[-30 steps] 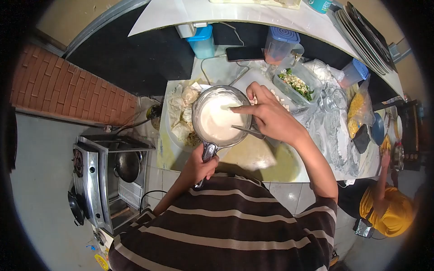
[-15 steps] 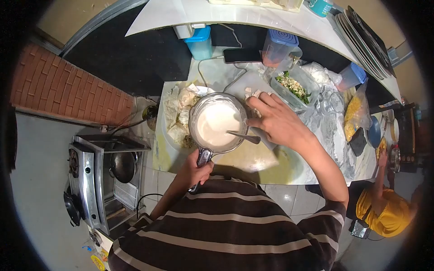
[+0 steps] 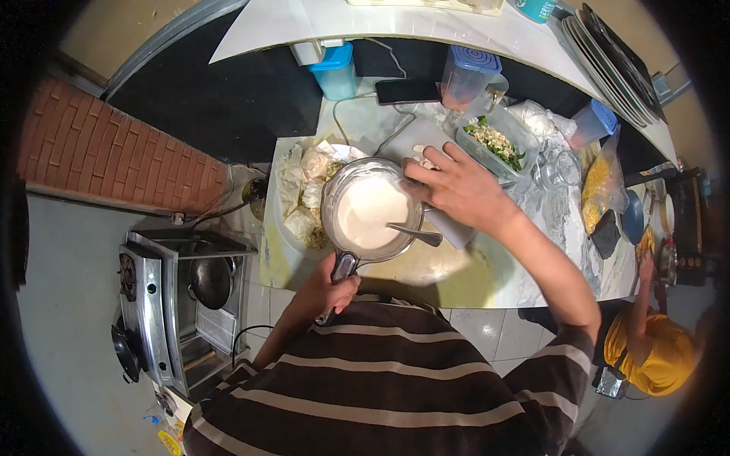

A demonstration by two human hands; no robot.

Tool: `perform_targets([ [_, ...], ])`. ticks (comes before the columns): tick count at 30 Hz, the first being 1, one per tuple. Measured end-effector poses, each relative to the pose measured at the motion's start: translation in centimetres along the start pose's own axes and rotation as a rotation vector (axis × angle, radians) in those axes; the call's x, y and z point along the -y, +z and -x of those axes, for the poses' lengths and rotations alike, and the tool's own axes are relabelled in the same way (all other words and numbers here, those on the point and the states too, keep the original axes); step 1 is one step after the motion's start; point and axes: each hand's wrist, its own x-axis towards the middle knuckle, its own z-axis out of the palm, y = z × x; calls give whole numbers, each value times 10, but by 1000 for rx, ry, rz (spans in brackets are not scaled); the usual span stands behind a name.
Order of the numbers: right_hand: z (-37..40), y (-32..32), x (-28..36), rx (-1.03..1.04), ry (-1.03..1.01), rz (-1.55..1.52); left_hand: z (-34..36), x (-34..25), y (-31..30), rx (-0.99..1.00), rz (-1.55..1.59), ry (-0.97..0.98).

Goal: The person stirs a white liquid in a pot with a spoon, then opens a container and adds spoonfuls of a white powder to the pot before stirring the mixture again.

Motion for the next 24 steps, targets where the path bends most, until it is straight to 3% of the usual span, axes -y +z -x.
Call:
perform_targets([
  [2,4,3,-9,-39,-70,54,1,-2,-4,37,-27,-3],
  [4,6,2,-16,-24,-266,113,1,-5,-4,55,-38,-4],
  [8,9,-13,-25,-40,-340,89,5,-10,-2,125,-32,-32],
  [10,9,-26,-27,7,-271,-117,5,-9,-1,142,-36,-31],
  [14,9,-38,-24,90,-231,-169,0,-1,-1,104,-56,-13],
  [16,12,-29,-20,21,15,-443,-2,1,-2,84,-45,-13],
  [20,5,-22,-15,4,47,-604,1,-4,-1,60,-40,-25],
  [22,4,-12,-12,29,219,-924,4,-5,-1,44,-31,-47],
  [24,5,-3,-10,-19,218,-960,5,-4,-1,87,-46,-19],
])
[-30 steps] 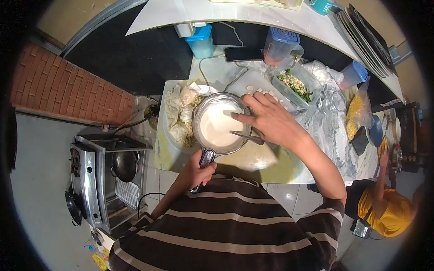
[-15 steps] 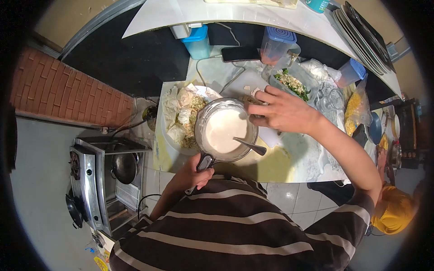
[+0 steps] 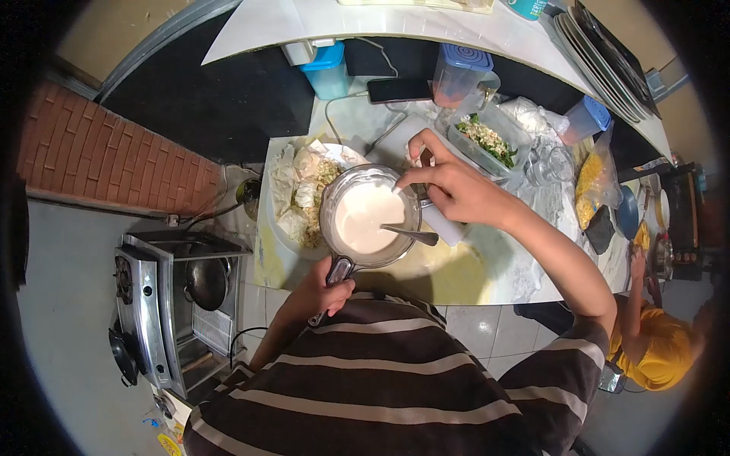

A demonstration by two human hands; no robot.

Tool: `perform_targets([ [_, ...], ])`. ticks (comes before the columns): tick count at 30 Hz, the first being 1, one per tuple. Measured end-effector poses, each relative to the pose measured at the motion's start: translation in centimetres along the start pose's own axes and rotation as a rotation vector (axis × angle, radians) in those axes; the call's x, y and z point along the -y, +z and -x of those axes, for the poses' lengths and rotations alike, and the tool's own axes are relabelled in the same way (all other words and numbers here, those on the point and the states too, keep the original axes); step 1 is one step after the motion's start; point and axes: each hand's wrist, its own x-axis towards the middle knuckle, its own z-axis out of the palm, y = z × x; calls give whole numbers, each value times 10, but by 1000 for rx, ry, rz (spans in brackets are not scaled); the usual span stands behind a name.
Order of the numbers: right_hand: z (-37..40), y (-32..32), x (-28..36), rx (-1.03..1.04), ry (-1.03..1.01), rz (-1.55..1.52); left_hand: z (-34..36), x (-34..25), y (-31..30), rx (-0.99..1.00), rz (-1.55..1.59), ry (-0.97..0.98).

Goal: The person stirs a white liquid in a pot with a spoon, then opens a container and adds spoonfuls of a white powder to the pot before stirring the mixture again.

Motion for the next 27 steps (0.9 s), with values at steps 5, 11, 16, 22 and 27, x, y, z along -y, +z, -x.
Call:
perform_targets([
  [5,6,14,-23,-99,33,-105,-1,4,0,34,0,5],
  [11,13,16,-24,-270,250,-183,0,2,1,20,7,-3],
  [16,17,20,-17,-277,130,-173,-2,5,0,12,6,30],
  [22,28,18,-1,-216,29,398,0,2,1,-22,17,47],
  [27,30,20,-5,-220,42,258,1,0,1,-1,3,52],
])
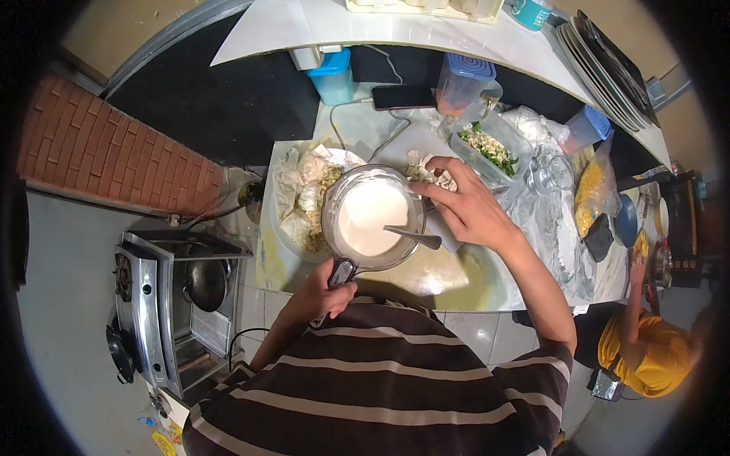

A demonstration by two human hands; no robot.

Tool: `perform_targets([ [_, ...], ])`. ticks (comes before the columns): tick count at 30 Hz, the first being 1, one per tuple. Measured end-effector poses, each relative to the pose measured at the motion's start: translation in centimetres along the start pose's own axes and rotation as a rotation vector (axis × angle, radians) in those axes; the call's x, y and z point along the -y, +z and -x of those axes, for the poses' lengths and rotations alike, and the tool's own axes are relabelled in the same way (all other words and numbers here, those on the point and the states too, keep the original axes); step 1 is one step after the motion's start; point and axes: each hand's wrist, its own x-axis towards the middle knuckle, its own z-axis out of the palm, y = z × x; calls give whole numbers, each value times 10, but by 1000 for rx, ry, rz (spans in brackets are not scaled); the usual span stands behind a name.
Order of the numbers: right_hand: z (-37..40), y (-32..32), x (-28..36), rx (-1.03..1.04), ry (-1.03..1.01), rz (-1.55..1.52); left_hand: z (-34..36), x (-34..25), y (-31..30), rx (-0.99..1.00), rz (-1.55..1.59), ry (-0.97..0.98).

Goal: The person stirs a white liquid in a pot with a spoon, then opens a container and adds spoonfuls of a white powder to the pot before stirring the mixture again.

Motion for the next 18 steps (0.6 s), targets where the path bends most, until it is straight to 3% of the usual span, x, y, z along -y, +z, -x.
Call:
perform_targets([
  [5,1,-2,2,-57,-6,26,1,-1,1,-1,10,17],
  [8,6,2,8,-119,54,-127,-1,2,1,-15,7,33],
  [10,18,14,-1,-293,215,-788,0,1,0,-33,6,44],
  [11,27,14,-4,-332,206,-931,1,0,0,-26,-12,51],
  [12,36,19,3,-511,223,-1139,2,-2,-1,-22,-28,58],
  [13,46,13,14,-670,112,-1201,3,-5,-3,-40,-21,68],
  [14,62,2,26,-936,241,-1206,4,-8,-3,-29,-5,54],
  [15,77,-21,38,-994,-35,-1097,5,-8,-3,-23,19,41],
  [16,145,-31,20,-1379,-65,-993,6,-7,-3,-50,40,46],
  [17,118,-67,68,-1355,-403,-765,4,-7,-4,-70,42,26],
  [18,104,-99,103,-1558,-340,3,1,-7,-5,-84,40,7],
])
